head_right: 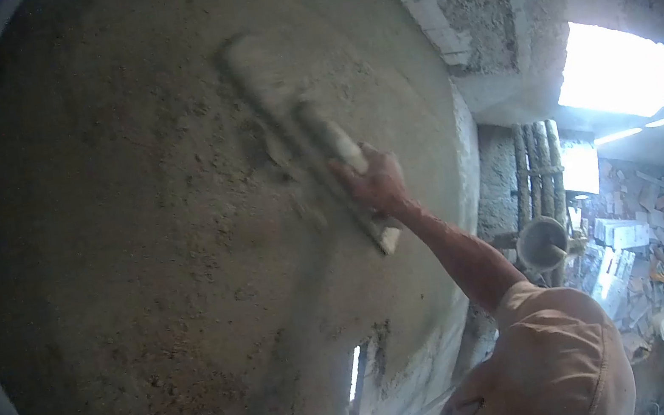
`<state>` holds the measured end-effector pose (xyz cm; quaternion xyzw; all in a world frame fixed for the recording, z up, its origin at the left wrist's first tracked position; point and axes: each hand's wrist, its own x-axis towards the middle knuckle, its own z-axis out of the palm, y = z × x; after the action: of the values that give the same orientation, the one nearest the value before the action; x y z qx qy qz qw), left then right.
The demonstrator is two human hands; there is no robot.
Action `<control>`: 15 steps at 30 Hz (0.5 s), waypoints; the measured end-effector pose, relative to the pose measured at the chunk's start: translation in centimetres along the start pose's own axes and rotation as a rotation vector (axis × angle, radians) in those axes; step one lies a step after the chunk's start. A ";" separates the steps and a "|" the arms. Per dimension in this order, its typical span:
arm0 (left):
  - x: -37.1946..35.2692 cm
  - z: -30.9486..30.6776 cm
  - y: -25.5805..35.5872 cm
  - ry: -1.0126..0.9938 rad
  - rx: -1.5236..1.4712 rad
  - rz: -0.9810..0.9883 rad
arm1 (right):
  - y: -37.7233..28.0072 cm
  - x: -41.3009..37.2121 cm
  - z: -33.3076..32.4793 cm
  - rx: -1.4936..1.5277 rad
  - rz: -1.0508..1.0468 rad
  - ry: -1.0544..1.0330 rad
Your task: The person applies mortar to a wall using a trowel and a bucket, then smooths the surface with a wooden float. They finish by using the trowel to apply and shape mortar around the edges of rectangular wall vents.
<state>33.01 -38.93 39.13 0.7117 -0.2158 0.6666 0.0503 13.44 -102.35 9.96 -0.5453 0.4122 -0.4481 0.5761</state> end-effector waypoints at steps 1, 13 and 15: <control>-0.1 -0.1 0.2 0.012 0.000 -0.009 | 1.6 1.2 0.1 0.021 0.055 0.031; 0.8 1.4 2.3 0.037 -0.044 -0.108 | -7.5 7.6 -0.1 -0.152 -0.185 -0.030; 0.8 1.3 2.6 0.045 -0.042 -0.122 | -7.5 4.3 -1.4 -0.066 -0.137 -0.160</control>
<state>33.22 -41.94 39.20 0.7070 -0.1847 0.6737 0.1106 12.68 -106.93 17.36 -0.6251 0.3410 -0.4277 0.5568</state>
